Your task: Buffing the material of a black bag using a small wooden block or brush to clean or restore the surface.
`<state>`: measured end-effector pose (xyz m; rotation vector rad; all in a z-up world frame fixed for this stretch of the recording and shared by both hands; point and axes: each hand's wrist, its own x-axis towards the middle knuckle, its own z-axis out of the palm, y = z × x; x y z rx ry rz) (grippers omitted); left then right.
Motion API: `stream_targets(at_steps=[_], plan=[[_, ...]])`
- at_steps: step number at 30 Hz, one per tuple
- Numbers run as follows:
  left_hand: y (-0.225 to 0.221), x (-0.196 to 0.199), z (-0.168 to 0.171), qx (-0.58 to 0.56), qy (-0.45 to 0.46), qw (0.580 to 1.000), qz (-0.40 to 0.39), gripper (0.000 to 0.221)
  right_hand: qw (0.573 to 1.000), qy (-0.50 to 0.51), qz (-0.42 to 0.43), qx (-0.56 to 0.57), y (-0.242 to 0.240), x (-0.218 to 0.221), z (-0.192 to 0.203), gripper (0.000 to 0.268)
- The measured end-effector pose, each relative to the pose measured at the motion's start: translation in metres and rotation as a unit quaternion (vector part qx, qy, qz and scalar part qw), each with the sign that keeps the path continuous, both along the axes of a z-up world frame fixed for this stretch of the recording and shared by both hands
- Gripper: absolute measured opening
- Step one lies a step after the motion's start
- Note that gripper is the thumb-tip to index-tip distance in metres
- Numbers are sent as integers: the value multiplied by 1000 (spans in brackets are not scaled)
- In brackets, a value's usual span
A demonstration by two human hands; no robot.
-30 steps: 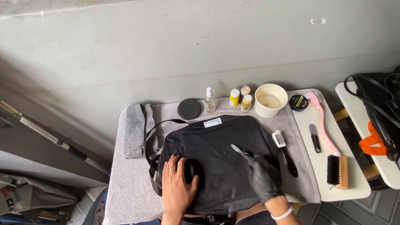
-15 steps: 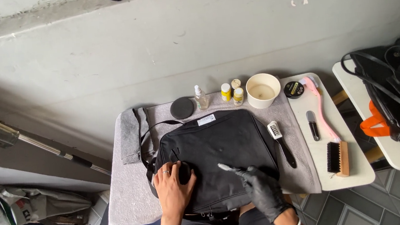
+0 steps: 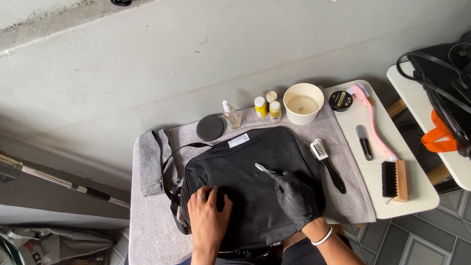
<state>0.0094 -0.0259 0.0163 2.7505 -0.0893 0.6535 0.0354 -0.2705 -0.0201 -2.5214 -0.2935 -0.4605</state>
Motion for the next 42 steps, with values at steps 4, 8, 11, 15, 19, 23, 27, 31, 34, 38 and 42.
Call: stream_targets(at_steps=[4,8,11,15,19,23,27,31,34,38,42], plan=[[-10,25,-4,13,4,1000,4,36,998,-56,-4,-19,1,-7,29,28],[-23,46,0,26,22,999,19,31,999,-21,-45,-17,1,-2,18,23],[-23,45,-3,73,118,990,34,46,997,6,-73,-26,1,-2,14,18],[-19,26,20,99,174,980,16,57,996,11,-83,-39,1,-2,17,18],[-8,5,0,103,125,982,95,77,997,-6,-80,-4,1,-3,13,23],[-7,9,-22,83,17,991,103,31,995,-15,-88,-40,1,-3,7,22],[-16,37,4,53,-143,988,-35,25,994,11,-100,36,-2,0,-12,26],[-32,72,-21,123,-96,980,-126,35,990,-13,-95,100,7,2,49,22],[-40,77,-27,54,-9,986,-159,43,990,-9,-85,110,7,5,41,24],[-34,77,-39,67,-37,980,-181,41,990,-16,-124,60,2,11,6,23],[-21,74,-40,99,-56,969,-219,36,986,-33,-162,-23,6,12,-10,25]])
